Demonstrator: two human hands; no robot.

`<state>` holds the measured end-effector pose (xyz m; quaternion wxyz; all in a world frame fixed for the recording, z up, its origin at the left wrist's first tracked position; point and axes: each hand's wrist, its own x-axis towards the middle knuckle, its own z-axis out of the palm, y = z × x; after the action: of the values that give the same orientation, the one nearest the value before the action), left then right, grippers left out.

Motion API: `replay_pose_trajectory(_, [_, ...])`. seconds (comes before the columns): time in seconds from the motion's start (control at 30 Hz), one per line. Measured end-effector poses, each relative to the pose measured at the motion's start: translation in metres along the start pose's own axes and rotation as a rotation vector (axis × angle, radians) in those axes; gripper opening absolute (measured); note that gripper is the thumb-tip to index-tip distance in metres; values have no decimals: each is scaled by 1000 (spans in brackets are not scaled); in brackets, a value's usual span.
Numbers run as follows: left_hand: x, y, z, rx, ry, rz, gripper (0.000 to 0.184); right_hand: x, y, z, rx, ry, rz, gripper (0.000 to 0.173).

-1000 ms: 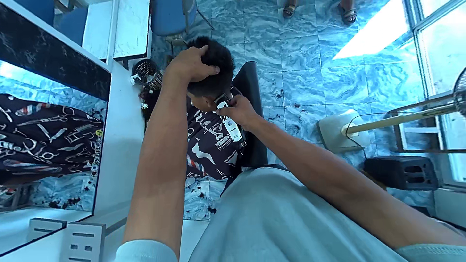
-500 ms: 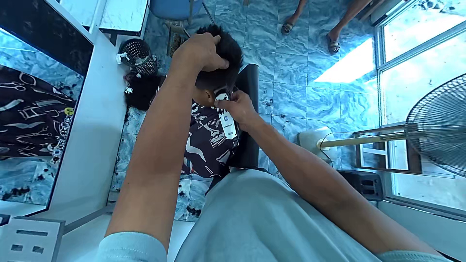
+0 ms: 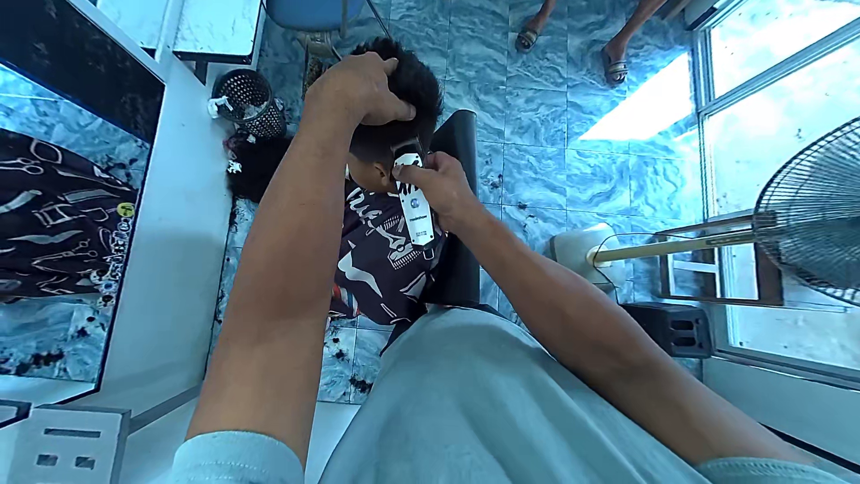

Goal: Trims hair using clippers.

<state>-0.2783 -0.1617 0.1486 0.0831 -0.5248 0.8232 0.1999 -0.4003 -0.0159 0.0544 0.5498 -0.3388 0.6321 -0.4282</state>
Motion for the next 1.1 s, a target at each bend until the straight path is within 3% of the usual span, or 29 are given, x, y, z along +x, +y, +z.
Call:
replay_pose_trajectory(0.13, [1, 1, -4, 2, -9, -1, 90, 1, 10, -2, -117, 20, 83, 48])
replay_pose_trajectory(0.27, [2, -1, -3, -1, -12, -17, 91, 2, -2, 1, 3, 3, 18, 49])
replay_pose_trajectory(0.47, [4, -4, -4, -2, -19, -4, 90, -2, 4, 2, -24, 9, 58, 44])
replay_pose_trajectory(0.63, [-1, -13, 5, -80, 59, 67, 91, -15, -9, -8, 68, -100, 82, 38])
replay_pose_trajectory(0.73, [-27, -55, 27, -459, 351, 184, 86, -37, 2, -66, 127, -197, 308, 40])
replay_pose_trajectory(0.8, [-57, -97, 62, -1176, 788, 176, 65, -47, 8, -123, 244, -153, 420, 34])
replay_pose_trajectory(0.87, [-95, -112, 98, -1838, 1369, -117, 56, -48, 16, -188, 463, -90, 443, 35])
replay_pose_trajectory(0.93, [-122, -108, 136, -2137, 1692, -404, 58, -40, 19, -253, 704, -108, 389, 46])
replay_pose_trajectory(0.97, [-128, -94, 151, -2203, 1764, -446, 59, -33, 15, -280, 805, -136, 351, 50])
replay_pose_trajectory(1.03, [-127, -55, 169, -2260, 1760, -309, 68, -9, 7, -327, 873, -258, 210, 51])
replay_pose_trajectory(1.1, [-115, -8, 168, -2258, 1685, -118, 74, 36, 16, -370, 595, -386, 10, 42])
